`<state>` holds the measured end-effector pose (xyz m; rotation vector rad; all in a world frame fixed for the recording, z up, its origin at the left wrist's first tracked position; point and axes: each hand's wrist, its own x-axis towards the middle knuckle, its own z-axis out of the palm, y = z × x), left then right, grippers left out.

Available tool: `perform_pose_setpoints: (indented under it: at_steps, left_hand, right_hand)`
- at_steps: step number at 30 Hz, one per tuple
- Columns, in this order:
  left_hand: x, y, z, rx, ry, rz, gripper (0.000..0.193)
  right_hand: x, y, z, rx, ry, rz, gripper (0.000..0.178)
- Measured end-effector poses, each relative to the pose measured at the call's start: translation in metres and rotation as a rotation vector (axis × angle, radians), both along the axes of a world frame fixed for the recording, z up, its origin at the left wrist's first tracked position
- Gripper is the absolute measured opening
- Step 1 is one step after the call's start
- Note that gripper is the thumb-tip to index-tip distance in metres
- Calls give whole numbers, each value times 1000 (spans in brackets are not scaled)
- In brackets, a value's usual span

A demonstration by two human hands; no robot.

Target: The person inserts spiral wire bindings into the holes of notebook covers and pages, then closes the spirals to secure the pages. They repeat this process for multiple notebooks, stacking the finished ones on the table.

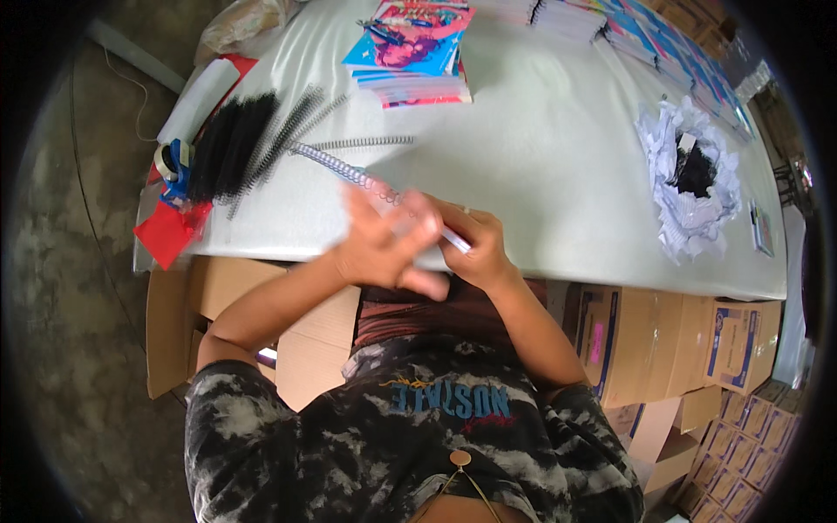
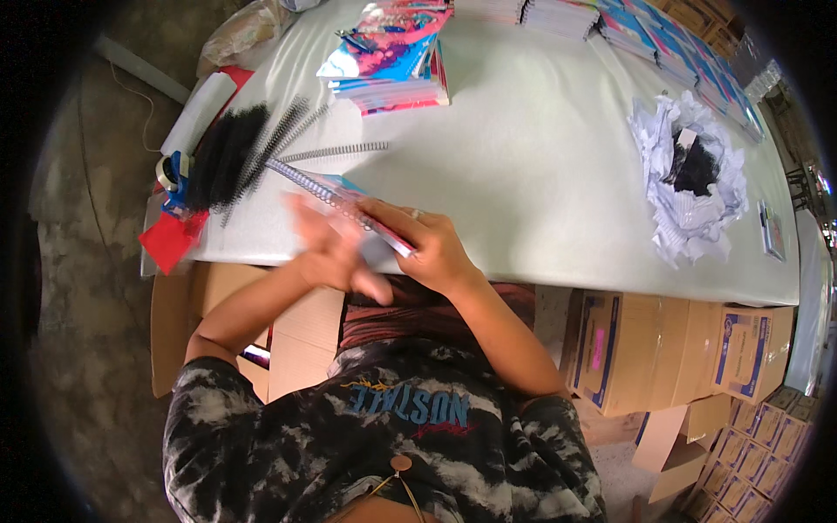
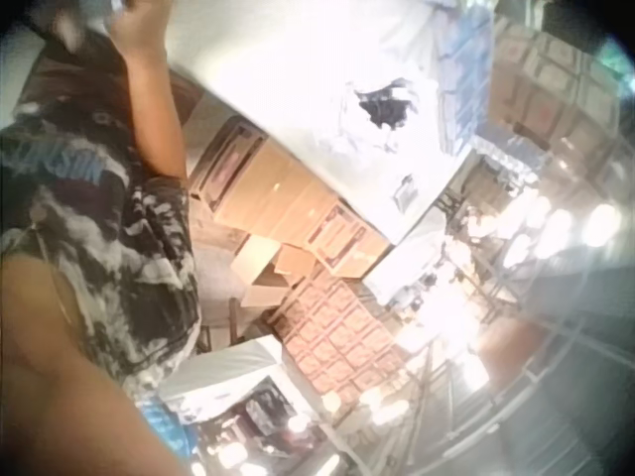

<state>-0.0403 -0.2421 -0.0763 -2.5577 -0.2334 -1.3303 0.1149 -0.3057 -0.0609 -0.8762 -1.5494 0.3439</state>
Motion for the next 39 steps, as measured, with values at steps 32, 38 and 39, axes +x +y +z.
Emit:
perform_pose_setpoints:
  at_steps: [32,38,39]
  left_hand:
    - [77,-29,108,-1777,-577,-130,20]
    - [60,-20,106,-1726,-486,-231,13]
    - [57,-16,106,-1722,-456,-256,10]
  right_hand:
    - [108,5,84,-513,60,145,19]
    - [95,9,94,-660,155,204,20]
    - [93,11,98,-666,118,193,20]
